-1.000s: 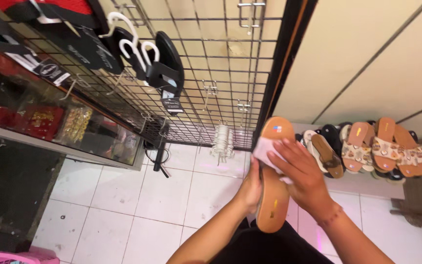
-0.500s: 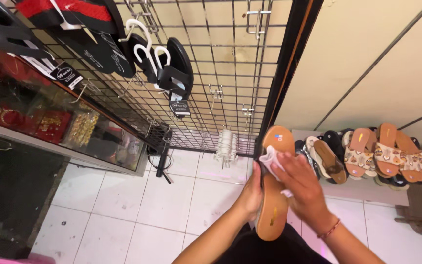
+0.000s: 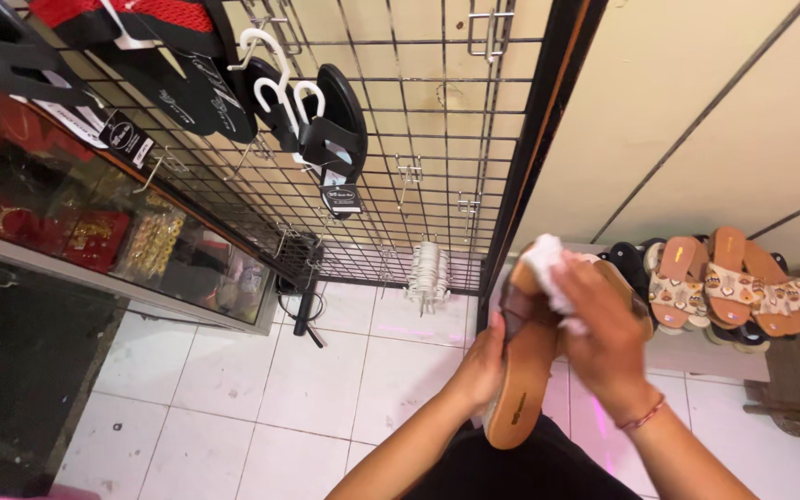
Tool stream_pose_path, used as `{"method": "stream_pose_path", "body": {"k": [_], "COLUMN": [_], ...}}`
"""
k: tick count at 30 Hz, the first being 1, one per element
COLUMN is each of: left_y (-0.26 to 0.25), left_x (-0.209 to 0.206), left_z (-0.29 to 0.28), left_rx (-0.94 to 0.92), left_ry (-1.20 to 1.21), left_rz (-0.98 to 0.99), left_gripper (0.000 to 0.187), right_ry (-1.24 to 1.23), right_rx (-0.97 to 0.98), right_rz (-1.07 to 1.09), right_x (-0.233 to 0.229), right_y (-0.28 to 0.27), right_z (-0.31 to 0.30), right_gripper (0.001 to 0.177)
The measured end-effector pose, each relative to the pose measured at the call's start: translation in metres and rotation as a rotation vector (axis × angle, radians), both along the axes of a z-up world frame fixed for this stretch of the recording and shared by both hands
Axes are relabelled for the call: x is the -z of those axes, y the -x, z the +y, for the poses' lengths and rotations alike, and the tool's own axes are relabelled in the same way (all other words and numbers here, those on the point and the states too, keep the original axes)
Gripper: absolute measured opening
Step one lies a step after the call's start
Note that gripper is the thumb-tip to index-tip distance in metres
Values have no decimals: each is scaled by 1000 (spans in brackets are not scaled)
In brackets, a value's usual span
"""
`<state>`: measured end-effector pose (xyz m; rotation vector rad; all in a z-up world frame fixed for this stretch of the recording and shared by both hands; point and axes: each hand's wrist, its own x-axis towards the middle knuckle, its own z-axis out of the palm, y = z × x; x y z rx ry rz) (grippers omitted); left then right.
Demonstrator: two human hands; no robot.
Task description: The person wipes the straps, sides, and soles of different sandals with a white cloth, places them back on a shelf, and attaches labels to footwear on a display rack.
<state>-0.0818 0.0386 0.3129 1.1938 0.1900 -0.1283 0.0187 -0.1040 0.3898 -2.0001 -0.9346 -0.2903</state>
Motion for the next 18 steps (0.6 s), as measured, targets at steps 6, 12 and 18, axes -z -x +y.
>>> {"method": "stream_pose_path", "body": {"k": [6,12,18], "left_y": [5,-10,-26], "left_x": [0,44,98], "left_z": [1,8,28], "left_rx": [28,-20,-106], "left_ry": [-99,-205,385], "left_rz": [-75,-156,-32], "left_gripper": [91,91,89], "right_ry": [42,-32,-43], "right_rx": [-204,-209,-504], "right_rz": [-296,-209,-88], "right_x": [-9,11,2], "right_y": [-12,30,44], "right_z": [8,9,1], "right_gripper": [71,68,63]}}
